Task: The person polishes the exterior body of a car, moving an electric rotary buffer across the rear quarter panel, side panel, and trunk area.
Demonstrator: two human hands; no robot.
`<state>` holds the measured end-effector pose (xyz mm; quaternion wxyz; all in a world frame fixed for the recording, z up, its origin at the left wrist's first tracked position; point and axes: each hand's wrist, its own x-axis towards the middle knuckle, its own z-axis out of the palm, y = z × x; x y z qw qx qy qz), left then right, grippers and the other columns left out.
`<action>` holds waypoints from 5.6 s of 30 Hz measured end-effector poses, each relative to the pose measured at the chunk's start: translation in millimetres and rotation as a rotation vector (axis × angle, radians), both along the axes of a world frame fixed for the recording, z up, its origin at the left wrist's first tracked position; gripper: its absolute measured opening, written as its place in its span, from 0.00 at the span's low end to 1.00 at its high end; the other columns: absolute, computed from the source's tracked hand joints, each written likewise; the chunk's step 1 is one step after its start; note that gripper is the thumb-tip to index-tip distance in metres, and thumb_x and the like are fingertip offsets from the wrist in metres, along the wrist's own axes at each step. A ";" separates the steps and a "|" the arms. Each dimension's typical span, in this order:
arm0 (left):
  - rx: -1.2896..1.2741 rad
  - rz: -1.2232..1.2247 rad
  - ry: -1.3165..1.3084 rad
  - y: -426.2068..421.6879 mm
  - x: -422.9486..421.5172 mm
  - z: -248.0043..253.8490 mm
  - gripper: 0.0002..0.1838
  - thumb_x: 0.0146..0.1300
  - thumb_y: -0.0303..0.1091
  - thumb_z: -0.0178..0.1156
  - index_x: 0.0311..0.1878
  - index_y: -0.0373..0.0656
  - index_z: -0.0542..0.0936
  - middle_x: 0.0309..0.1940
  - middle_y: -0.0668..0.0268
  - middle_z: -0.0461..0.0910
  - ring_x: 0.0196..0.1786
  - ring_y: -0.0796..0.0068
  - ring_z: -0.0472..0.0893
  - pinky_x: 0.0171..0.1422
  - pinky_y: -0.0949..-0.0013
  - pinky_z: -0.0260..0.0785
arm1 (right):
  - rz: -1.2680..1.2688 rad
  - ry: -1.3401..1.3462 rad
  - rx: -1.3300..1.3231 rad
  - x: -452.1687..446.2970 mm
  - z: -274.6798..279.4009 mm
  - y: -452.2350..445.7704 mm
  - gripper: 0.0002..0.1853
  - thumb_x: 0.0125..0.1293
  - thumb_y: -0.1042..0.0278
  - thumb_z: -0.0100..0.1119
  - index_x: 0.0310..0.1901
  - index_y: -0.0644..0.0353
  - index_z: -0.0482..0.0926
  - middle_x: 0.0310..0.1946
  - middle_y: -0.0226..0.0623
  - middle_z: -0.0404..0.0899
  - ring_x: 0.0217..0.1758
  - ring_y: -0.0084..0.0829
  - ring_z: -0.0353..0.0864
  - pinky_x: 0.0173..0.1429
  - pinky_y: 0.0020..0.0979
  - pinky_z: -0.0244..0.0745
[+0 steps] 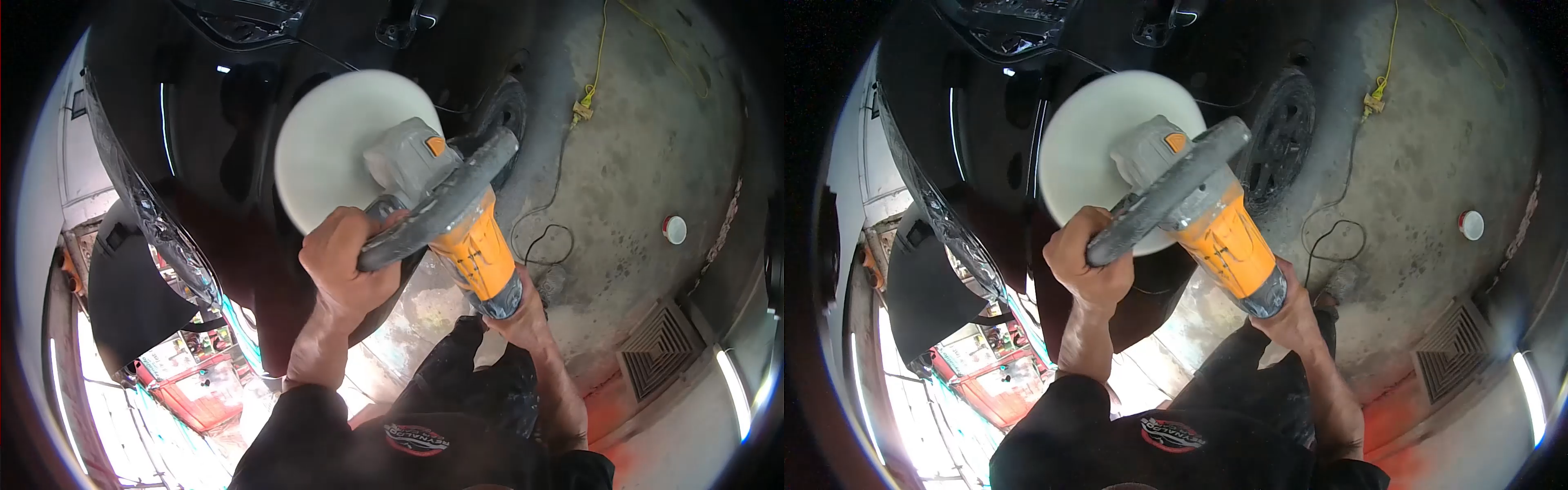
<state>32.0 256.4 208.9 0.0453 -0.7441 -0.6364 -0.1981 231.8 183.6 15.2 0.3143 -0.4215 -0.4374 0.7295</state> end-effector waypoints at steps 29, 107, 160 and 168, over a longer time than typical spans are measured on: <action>0.179 0.042 -0.095 -31.8 -48.0 70.2 0.10 0.47 0.23 0.67 0.24 0.38 0.72 0.18 0.58 0.74 0.19 0.58 0.78 0.26 0.66 0.69 | 0.160 -0.060 0.141 -12.2 82.5 11.9 0.44 0.49 0.75 0.74 0.69 0.63 0.62 0.57 0.48 0.80 0.64 0.38 0.79 0.67 0.36 0.71; 1.531 0.380 -0.869 322.5 -148.8 385.4 0.09 0.54 0.30 0.64 0.36 0.35 0.85 0.23 0.47 0.83 0.28 0.50 0.84 0.38 0.57 0.75 | 0.427 -0.623 1.343 -97.8 639.9 574.3 0.52 0.38 0.83 0.60 0.74 0.65 0.59 0.26 0.36 0.79 0.24 0.28 0.80 0.30 0.31 0.75; 1.637 1.188 -0.789 -254.8 -94.2 11.1 0.05 0.67 0.26 0.64 0.36 0.35 0.80 0.25 0.66 0.80 0.27 0.79 0.77 0.34 0.73 0.69 | 1.365 -0.469 1.073 -217.6 320.5 85.5 0.46 0.52 0.77 0.63 0.75 0.53 0.56 0.50 0.59 0.82 0.56 0.60 0.81 0.58 0.48 0.76; 1.301 1.053 -0.845 -167.3 -29.3 30.0 0.11 0.54 0.13 0.61 0.24 0.39 0.72 0.18 0.68 0.74 0.23 0.79 0.73 0.28 0.74 0.64 | 1.192 -0.636 1.040 -116.7 333.5 155.9 0.47 0.49 0.81 0.68 0.73 0.62 0.59 0.57 0.56 0.80 0.63 0.48 0.80 0.65 0.39 0.73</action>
